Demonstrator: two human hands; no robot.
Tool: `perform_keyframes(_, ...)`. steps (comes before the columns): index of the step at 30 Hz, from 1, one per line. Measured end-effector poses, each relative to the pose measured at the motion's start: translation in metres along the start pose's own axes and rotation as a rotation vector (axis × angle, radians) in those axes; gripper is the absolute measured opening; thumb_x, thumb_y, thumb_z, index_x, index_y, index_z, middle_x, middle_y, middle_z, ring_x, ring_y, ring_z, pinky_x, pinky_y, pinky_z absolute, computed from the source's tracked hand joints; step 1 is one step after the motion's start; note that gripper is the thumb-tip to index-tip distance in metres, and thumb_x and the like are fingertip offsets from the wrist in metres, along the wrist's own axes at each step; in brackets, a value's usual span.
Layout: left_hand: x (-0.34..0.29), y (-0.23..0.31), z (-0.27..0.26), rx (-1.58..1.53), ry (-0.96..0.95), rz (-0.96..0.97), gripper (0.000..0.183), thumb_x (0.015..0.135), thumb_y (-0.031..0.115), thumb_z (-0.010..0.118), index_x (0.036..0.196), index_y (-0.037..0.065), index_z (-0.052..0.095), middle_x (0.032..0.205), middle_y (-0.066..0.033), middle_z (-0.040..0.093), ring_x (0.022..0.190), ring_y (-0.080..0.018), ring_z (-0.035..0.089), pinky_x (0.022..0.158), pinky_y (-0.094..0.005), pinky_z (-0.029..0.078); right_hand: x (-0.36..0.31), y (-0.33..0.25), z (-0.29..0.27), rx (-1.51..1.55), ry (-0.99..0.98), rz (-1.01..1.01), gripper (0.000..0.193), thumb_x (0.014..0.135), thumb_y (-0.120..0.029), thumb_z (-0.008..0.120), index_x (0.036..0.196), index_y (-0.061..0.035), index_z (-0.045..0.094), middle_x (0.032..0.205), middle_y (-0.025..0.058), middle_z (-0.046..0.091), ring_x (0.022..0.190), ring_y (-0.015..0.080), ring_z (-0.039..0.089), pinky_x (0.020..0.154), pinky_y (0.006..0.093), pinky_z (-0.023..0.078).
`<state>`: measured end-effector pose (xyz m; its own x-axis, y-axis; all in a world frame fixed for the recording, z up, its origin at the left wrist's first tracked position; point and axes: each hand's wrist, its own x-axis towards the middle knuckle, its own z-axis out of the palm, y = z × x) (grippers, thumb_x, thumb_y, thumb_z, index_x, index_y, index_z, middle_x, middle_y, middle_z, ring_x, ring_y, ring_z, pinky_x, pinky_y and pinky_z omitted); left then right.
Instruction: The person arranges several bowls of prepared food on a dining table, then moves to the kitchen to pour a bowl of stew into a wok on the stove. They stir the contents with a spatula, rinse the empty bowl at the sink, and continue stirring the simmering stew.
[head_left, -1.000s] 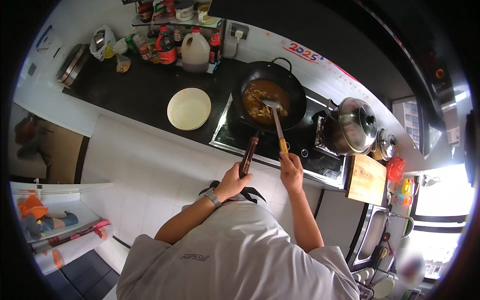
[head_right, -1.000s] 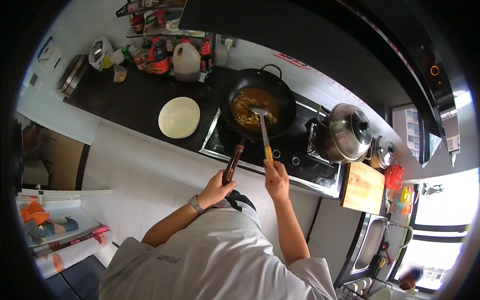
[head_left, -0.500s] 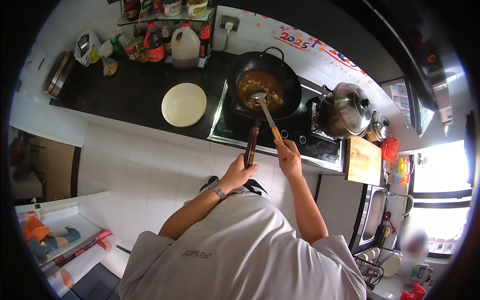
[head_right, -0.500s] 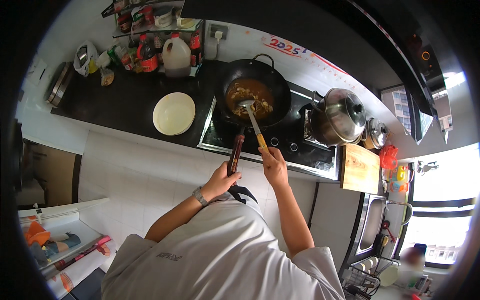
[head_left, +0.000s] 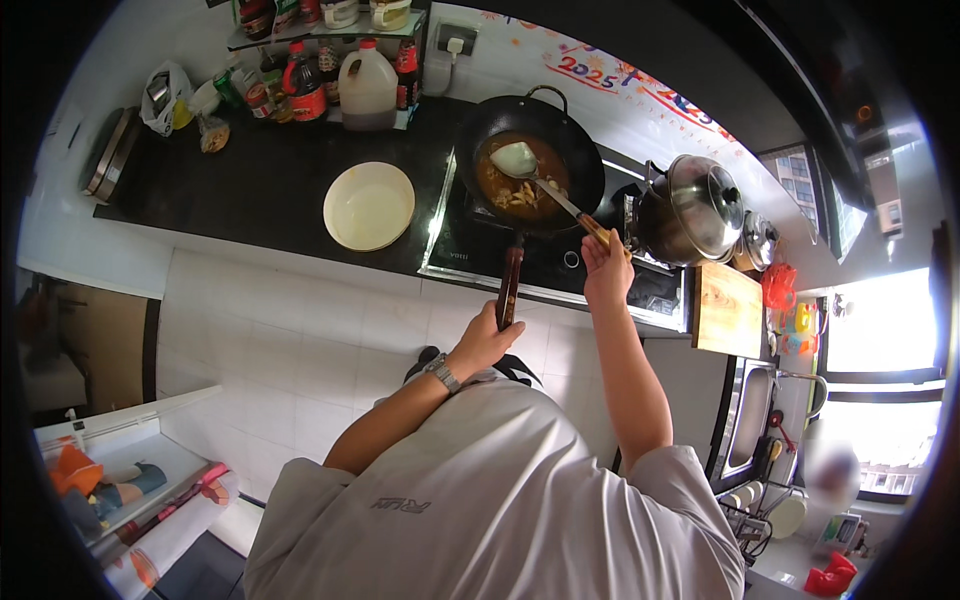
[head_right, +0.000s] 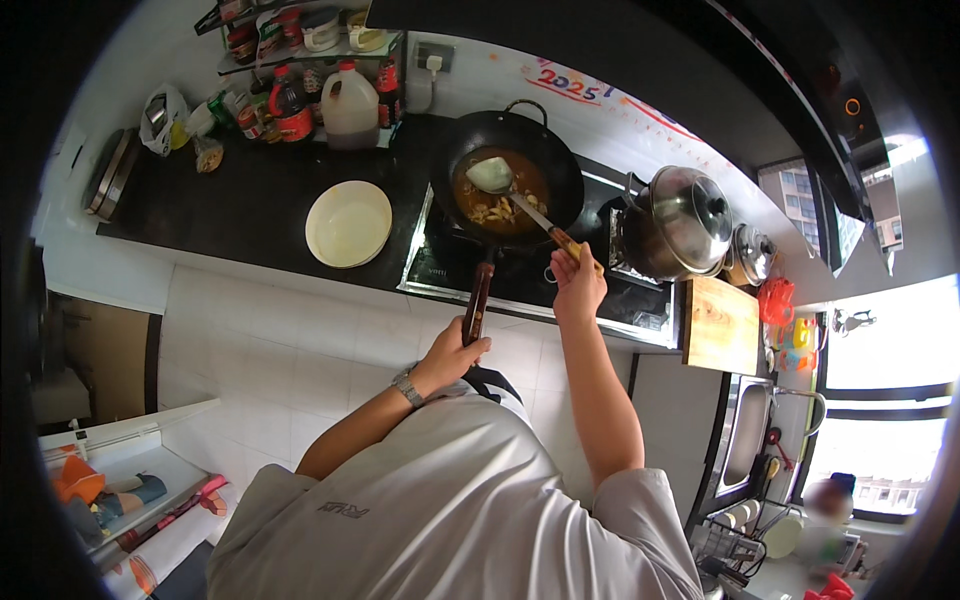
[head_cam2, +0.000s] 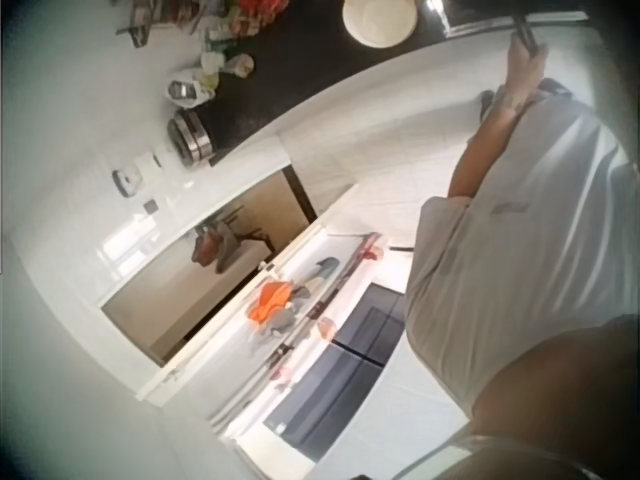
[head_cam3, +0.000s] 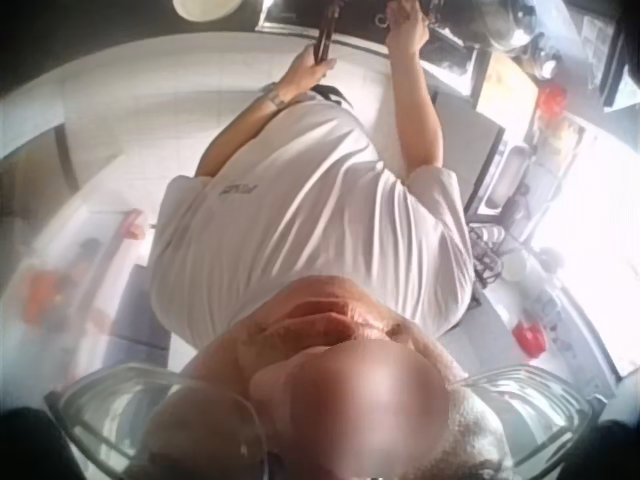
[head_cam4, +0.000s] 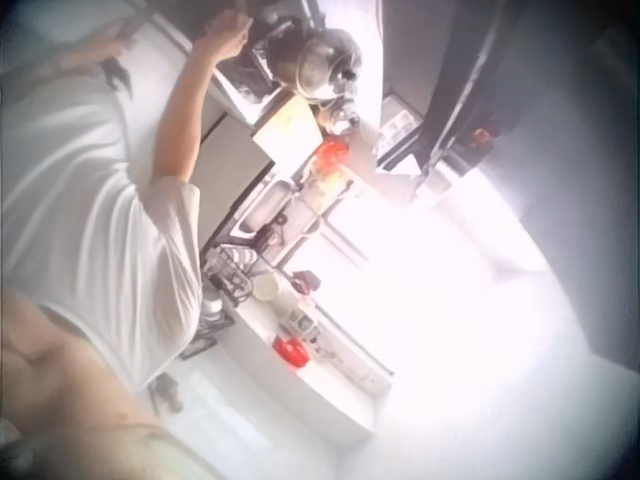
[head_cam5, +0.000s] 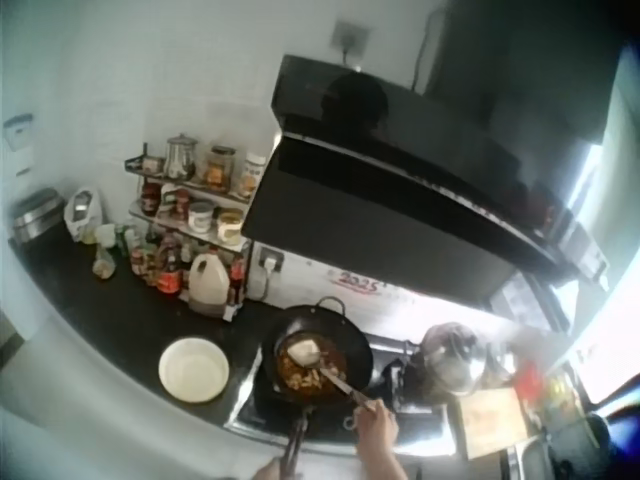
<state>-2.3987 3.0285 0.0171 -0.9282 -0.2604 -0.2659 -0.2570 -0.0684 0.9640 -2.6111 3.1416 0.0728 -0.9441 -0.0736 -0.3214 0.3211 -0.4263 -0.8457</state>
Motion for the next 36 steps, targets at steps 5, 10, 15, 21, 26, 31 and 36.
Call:
perform_keyframes(5, 0.002, -0.009, 0.001, -0.023, 0.013, 0.025, 0.04, 0.091, 0.024, 0.067, 0.11, -0.005, 0.047, 0.079, -0.008, 0.062, 0.067, -0.0167, 0.06, 0.062, -0.0311, 0.05, 0.007, -0.006, 0.005, -0.209, 0.037, -0.083, 0.031, 0.094, -0.027, 0.066, 0.1, 0.0035, 0.061, 0.086, 0.0162, 0.07, 0.07, 0.0232, 0.071, 0.058, 0.0281, 0.058)
perform_keyframes(10, 0.002, -0.011, 0.002, -0.04, 0.007, 0.037, 0.046, 0.089, 0.031, 0.068, 0.11, -0.005, 0.049, 0.079, -0.0121, 0.061, 0.072, -0.026, 0.061, 0.066, -0.0382, 0.048, -0.016, -0.047, 0.009, -0.384, 0.052, -0.246, 0.031, 0.094, -0.025, 0.068, 0.099, 0.0055, 0.063, 0.079, 0.0171, 0.069, 0.062, 0.0223, 0.07, 0.052, 0.0272, 0.057)
perform_keyframes(15, 0.005, -0.013, -0.001, 0.048, -0.016, 0.063, 0.045, 0.092, 0.024, 0.066, 0.116, -0.007, 0.044, 0.083, -0.0076, 0.064, 0.067, -0.0133, 0.06, 0.063, -0.0278, 0.051, -0.024, -0.065, -0.006, -0.401, -0.013, -0.363, 0.031, 0.095, -0.02, 0.066, 0.11, 0.0062, 0.062, 0.085, 0.0174, 0.069, 0.069, 0.0219, 0.071, 0.059, 0.0273, 0.058)
perform_keyframes(21, 0.007, -0.013, -0.002, 0.051, -0.049, 0.06, 0.046, 0.092, 0.024, 0.066, 0.117, -0.007, 0.044, 0.085, -0.0084, 0.065, 0.068, -0.0135, 0.061, 0.063, -0.028, 0.052, -0.039, -0.043, -0.032, -0.715, -0.311, -0.681, 0.024, 0.091, -0.003, 0.067, 0.114, 0.003, 0.065, 0.098, 0.0139, 0.069, 0.084, 0.0208, 0.07, 0.076, 0.0284, 0.057)
perform_keyframes(26, 0.005, -0.003, -0.005, -0.043, -0.07, -0.005, 0.044, 0.092, 0.025, 0.067, 0.113, -0.006, 0.045, 0.081, -0.0084, 0.063, 0.066, -0.0153, 0.06, 0.061, -0.0297, 0.05, -0.068, -0.02, -0.041, -1.161, -0.538, -1.167, 0.031, 0.079, 0.01, 0.069, 0.107, -0.0039, 0.069, 0.107, 0.0179, 0.064, 0.086, 0.031, 0.068, 0.072, 0.033, 0.056)
perform_keyframes(31, 0.003, -0.005, 0.0, -0.076, -0.01, 0.04, 0.042, 0.09, 0.027, 0.067, 0.108, -0.005, 0.047, 0.074, -0.0085, 0.06, 0.061, -0.0183, 0.059, 0.059, -0.0324, 0.048, -0.073, 0.015, -0.075, -1.22, -0.588, -1.207, 0.04, 0.077, 0.008, 0.07, 0.112, -0.0114, 0.068, 0.112, 0.017, 0.063, 0.086, 0.0321, 0.068, 0.071, 0.0356, 0.057)
perform_keyframes(36, -0.001, -0.001, -0.001, -0.115, -0.025, -0.009, 0.04, 0.091, 0.021, 0.067, 0.115, -0.004, 0.046, 0.083, -0.0071, 0.063, 0.066, -0.0136, 0.06, 0.06, -0.0275, 0.05, -0.081, 0.025, -0.087, -1.25, -0.574, -1.228, 0.041, 0.078, 0.006, 0.07, 0.113, -0.0132, 0.068, 0.109, 0.017, 0.063, 0.086, 0.0319, 0.068, 0.07, 0.0363, 0.057)
